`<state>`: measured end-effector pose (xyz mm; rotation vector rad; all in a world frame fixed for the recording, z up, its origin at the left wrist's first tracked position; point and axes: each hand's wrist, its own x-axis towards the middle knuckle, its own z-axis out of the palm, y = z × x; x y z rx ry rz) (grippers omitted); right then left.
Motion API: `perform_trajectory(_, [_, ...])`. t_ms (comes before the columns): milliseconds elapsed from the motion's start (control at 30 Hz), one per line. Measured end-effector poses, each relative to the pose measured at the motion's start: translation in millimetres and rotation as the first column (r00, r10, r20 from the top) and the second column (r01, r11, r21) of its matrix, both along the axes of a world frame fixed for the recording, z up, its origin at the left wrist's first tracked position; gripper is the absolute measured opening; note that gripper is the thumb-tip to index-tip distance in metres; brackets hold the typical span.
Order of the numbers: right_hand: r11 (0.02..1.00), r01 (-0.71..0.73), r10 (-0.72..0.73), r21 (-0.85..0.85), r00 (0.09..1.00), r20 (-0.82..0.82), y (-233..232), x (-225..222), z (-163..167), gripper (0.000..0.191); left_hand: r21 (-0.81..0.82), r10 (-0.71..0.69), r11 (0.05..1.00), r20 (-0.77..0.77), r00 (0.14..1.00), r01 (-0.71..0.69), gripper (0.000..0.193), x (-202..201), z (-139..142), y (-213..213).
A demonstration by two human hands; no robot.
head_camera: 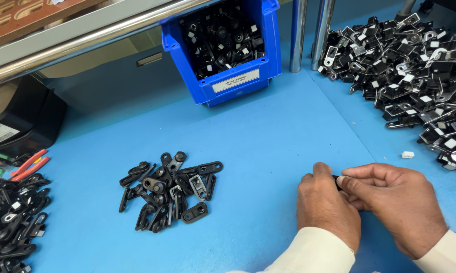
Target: The person picks small black plastic parts from a pile on the workbench, fits a small white insert into each part by hand, and places the assembled part into a blue bin, repeating this for one part at a time throughout the clip.
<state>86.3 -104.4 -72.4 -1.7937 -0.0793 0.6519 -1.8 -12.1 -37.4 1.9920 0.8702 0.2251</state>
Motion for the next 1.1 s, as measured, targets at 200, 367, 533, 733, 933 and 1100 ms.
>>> perform_trajectory(200, [0.994,-0.102,0.105,0.048,0.992,-0.068,-10,9,3,0.033,-0.350,0.163,0.927,0.056,0.985,-0.133,0.034,3,-10,11])
perform_trajectory(367, [0.995,-0.082,0.065,-0.057,0.966,-0.250,-23,27,2,0.035,-0.657,0.281,0.738,0.091,0.955,-0.155,0.038,-2,-14,19])
perform_trajectory(533, [0.987,-0.157,0.133,-0.040,0.927,-0.351,-28,42,-15,0.030,-0.730,0.197,0.684,0.201,0.960,0.013,0.041,-7,-16,18])
perform_trajectory(733, [0.972,-0.224,0.171,-0.070,0.881,-0.442,-31,54,-30,0.031,-0.615,0.064,0.787,0.154,0.986,0.045,0.042,-13,-8,17])
perform_trajectory(933, [0.974,-0.228,0.207,-0.001,0.887,-0.413,-28,44,-22,0.025,-0.550,0.084,0.832,0.002,0.996,-0.070,0.037,-12,5,18])
perform_trajectory(1100, [0.985,-0.103,0.072,-0.140,0.975,-0.211,-16,10,-2,0.019,-0.459,0.104,0.883,-0.012,0.994,-0.098,0.034,-11,7,16])
